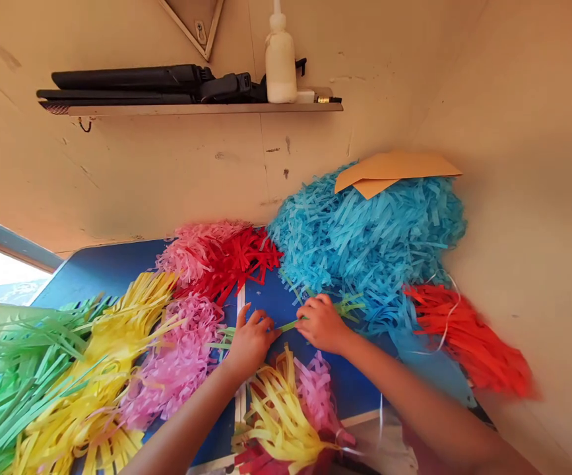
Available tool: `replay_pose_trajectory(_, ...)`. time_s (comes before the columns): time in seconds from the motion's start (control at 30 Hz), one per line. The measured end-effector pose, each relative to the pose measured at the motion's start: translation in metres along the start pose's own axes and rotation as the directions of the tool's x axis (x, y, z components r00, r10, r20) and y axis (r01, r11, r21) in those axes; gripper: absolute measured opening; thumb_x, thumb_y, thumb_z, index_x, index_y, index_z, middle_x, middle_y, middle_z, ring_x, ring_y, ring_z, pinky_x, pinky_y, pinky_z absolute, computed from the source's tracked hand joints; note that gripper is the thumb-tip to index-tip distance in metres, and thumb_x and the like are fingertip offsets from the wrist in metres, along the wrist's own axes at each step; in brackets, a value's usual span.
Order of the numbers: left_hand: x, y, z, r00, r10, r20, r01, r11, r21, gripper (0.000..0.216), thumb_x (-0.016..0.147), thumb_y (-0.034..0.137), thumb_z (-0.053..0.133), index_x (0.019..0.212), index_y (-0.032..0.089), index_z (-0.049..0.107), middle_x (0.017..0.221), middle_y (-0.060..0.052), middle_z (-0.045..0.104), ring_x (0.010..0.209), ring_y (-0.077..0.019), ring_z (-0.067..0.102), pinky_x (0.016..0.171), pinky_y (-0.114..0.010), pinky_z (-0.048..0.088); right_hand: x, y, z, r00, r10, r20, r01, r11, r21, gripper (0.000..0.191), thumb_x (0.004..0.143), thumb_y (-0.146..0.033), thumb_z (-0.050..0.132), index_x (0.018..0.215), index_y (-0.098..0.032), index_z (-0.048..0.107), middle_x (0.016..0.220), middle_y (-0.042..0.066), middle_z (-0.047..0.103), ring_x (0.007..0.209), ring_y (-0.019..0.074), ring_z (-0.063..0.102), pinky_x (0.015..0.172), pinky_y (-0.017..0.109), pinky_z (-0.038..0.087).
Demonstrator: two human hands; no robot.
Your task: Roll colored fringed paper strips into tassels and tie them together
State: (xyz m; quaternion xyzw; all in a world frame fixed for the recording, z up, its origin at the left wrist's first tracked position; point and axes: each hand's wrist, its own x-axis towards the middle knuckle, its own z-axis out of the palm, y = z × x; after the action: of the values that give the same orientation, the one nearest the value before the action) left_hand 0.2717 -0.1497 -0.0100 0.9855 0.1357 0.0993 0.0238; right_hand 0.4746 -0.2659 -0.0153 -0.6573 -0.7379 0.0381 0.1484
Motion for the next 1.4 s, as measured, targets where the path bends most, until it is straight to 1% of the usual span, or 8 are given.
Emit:
replay_pose_trajectory(0.1, 0.005, -0.001, -0.001, 0.999, 0.04, -0.003, -0.04, 0.999, -0.002, 0.026, 0.088, 0.014, 0.055, 0.093, 0.031, 0.074, 0.089, -0.004, 0.069, 0.105, -0.0271, 0.055, 0.112, -0.061, 0.016, 0.01, -0.006, 0.006, 0.984, -0.169, 0.046, 0.174, 0.978, -0.114, 0.022, 0.098, -0.022, 0.052, 0.085, -0.021, 0.071, 0.086, 0.004, 0.068, 0.09, 0.0212, 0.053, 0.093, 0.044, 0.027)
replay_pose_trajectory(0.3, 0.015, 0.004, -0.002, 0.998, 0.063, -0.02, -0.062, 0.998, 0.015, 0.012, 0.082, 0.019, 0.061, 0.079, 0.024, 0.071, 0.082, -0.005, 0.068, 0.103, -0.0281, 0.056, 0.114, -0.061, 0.016, 0.029, -0.01, 0.012, 0.975, -0.211, 0.072, 0.221, 0.959, -0.179, 0.022, 0.094, -0.011, 0.051, 0.08, -0.015, 0.068, 0.082, 0.008, 0.066, 0.083, 0.0211, 0.053, 0.084, 0.038, 0.032)
replay_pose_trajectory(0.47, 0.016, 0.006, 0.005, 0.995, 0.013, -0.102, -0.01, 1.0, 0.029, 0.015, 0.087, 0.018, 0.057, 0.079, 0.022, 0.069, 0.078, -0.004, 0.067, 0.098, -0.0255, 0.057, 0.111, -0.057, 0.022, 0.032, -0.009, 0.013, 0.988, -0.155, 0.021, 0.156, 0.97, -0.186, 0.015, 0.092, -0.023, 0.059, 0.081, -0.017, 0.067, 0.084, 0.006, 0.066, 0.082, 0.0205, 0.053, 0.08, 0.037, 0.032)
replay_pose_trajectory(0.6, 0.008, 0.007, 0.013, 0.988, -0.022, -0.151, 0.025, 1.0, 0.015, 0.018, 0.091, 0.017, 0.055, 0.079, 0.023, 0.068, 0.08, -0.003, 0.069, 0.097, -0.0243, 0.057, 0.107, -0.055, 0.025, 0.022, -0.008, 0.019, 0.99, -0.139, -0.027, 0.133, 0.978, -0.16, 0.012, 0.095, -0.021, 0.058, 0.087, -0.018, 0.067, 0.09, 0.006, 0.067, 0.09, 0.0215, 0.053, 0.083, 0.038, 0.03)
replay_pose_trajectory(0.8, -0.014, -0.003, 0.022, 0.986, -0.066, -0.152, 0.055, 0.996, -0.072, 0.019, 0.09, 0.015, 0.057, 0.096, 0.026, 0.072, 0.092, -0.003, 0.073, 0.095, -0.024, 0.059, 0.099, -0.048, 0.033, -0.009, 0.019, 0.022, 0.991, -0.096, -0.092, 0.093, 0.995, -0.04, 0.014, 0.097, -0.021, 0.059, 0.091, -0.022, 0.071, 0.093, 0.003, 0.071, 0.091, 0.0198, 0.054, 0.084, 0.038, 0.027)
replay_pose_trajectory(0.93, -0.021, -0.013, 0.026, 0.977, -0.159, -0.143, 0.134, 0.977, -0.169, 0.02, 0.093, 0.022, 0.055, 0.093, 0.028, 0.075, 0.092, -0.002, 0.074, 0.092, -0.0223, 0.062, 0.093, -0.044, 0.036, -0.019, 0.035, 0.02, 0.992, -0.022, -0.125, 0.029, 0.998, 0.057, 0.012, 0.093, -0.024, 0.066, 0.085, -0.025, 0.075, 0.094, 0.001, 0.072, 0.091, 0.0189, 0.055, 0.084, 0.037, 0.027)
replay_pose_trajectory(1.1, -0.019, -0.019, 0.028, 0.952, -0.294, -0.083, 0.263, 0.929, -0.261, 0.019, 0.091, 0.032, 0.059, 0.085, 0.029, 0.076, 0.088, -0.001, 0.074, 0.086, -0.02, 0.065, 0.084, -0.038, 0.04, -0.017, 0.039, 0.02, 0.989, 0.094, -0.114, -0.072, 0.981, 0.181, 0.009, 0.087, -0.022, 0.074, 0.078, -0.024, 0.075, 0.083, -0.001, 0.07, 0.085, 0.0173, 0.057, 0.079, 0.034, 0.029)
replay_pose_trajectory(1.4, -0.013, -0.01, 0.025, 0.905, -0.424, -0.037, 0.403, 0.881, -0.249, 0.024, 0.09, 0.041, 0.059, 0.079, 0.027, 0.075, 0.086, -0.001, 0.074, 0.09, -0.0234, 0.065, 0.089, -0.042, 0.035, -0.015, 0.037, 0.013, 0.979, 0.205, -0.013, -0.194, 0.941, 0.276, 0.009, 0.085, -0.021, 0.074, 0.077, -0.024, 0.075, 0.084, -0.001, 0.07, 0.088, 0.016, 0.058, 0.081, 0.031, 0.031)
